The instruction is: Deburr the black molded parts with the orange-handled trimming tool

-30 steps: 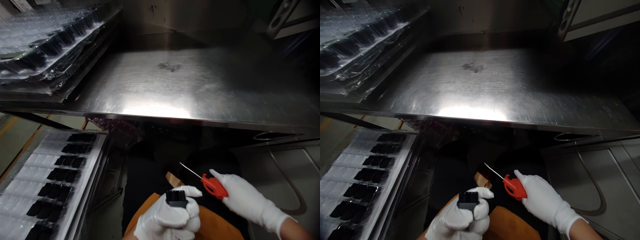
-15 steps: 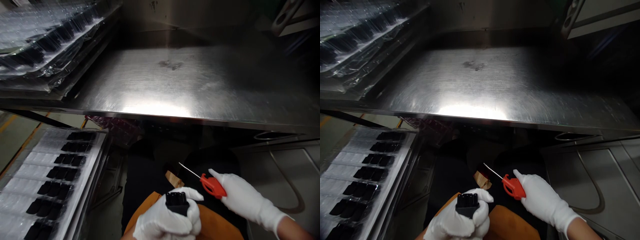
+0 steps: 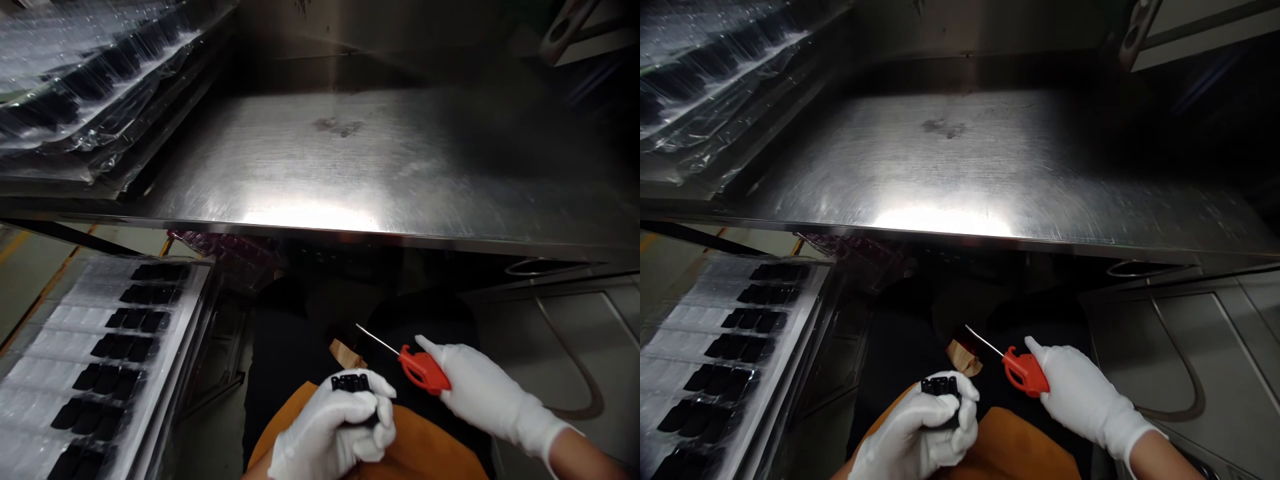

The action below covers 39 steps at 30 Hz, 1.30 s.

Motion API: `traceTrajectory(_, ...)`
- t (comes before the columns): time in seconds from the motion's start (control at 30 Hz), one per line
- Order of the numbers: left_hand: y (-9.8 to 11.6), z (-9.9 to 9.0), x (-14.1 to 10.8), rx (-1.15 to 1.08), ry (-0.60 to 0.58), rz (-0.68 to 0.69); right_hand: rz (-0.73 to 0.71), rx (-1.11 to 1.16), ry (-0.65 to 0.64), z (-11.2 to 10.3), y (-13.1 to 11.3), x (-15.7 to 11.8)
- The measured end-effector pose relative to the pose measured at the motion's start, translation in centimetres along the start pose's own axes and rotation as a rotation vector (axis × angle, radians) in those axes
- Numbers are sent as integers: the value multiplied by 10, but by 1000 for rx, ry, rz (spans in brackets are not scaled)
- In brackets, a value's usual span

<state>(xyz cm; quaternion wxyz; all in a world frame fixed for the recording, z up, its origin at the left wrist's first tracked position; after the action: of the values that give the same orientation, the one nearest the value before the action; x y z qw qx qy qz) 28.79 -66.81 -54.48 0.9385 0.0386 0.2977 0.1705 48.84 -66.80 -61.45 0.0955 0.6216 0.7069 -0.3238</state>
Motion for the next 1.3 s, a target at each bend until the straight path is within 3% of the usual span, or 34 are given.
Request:
traceTrajectory(0.1, 2, -3, 1, 5, 16, 40, 5, -7, -4, -1, -1, 0)
traceTrajectory(0.23, -6, -8, 4, -91, 18, -70, 0, -25, -6, -2, -3, 0)
traceTrajectory(0.5, -6, 1, 2, -261, -104, -122, -6, -27, -1, 0, -1, 0)
traceTrajectory(0.63, -6, 4, -1, -212, -170, -102, 1, -13, 18, 0, 0, 0)
traceTrajectory(0.77, -6, 6, -3, -25, -216, -56, -6, -9, 14, 0, 0, 0)
traceTrajectory(0.93, -6, 0, -5, 133, -128, -28, -9, -18, 19, 1, 2, 0)
traceTrajectory(1.13, -3, 5, -8, 59, -162, 11, -6, -19, 4, 2, 1, 0)
traceTrajectory(1.3, -5, 7, -11, -61, -178, -82, 1, -16, -6, -2, -3, 0)
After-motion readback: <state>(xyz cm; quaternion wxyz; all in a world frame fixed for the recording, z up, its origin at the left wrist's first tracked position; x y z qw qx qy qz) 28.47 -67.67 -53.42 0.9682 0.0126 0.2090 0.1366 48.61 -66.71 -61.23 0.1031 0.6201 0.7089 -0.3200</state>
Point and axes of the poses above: each hand's wrist, its own x-axis towards the middle knuckle, its own z-axis out of the palm, y = z × x, the point moved 7 cm from there along x, towards the middle knuckle, and after that the axes turned 6 degrees about -z, right-handed, at the moved point
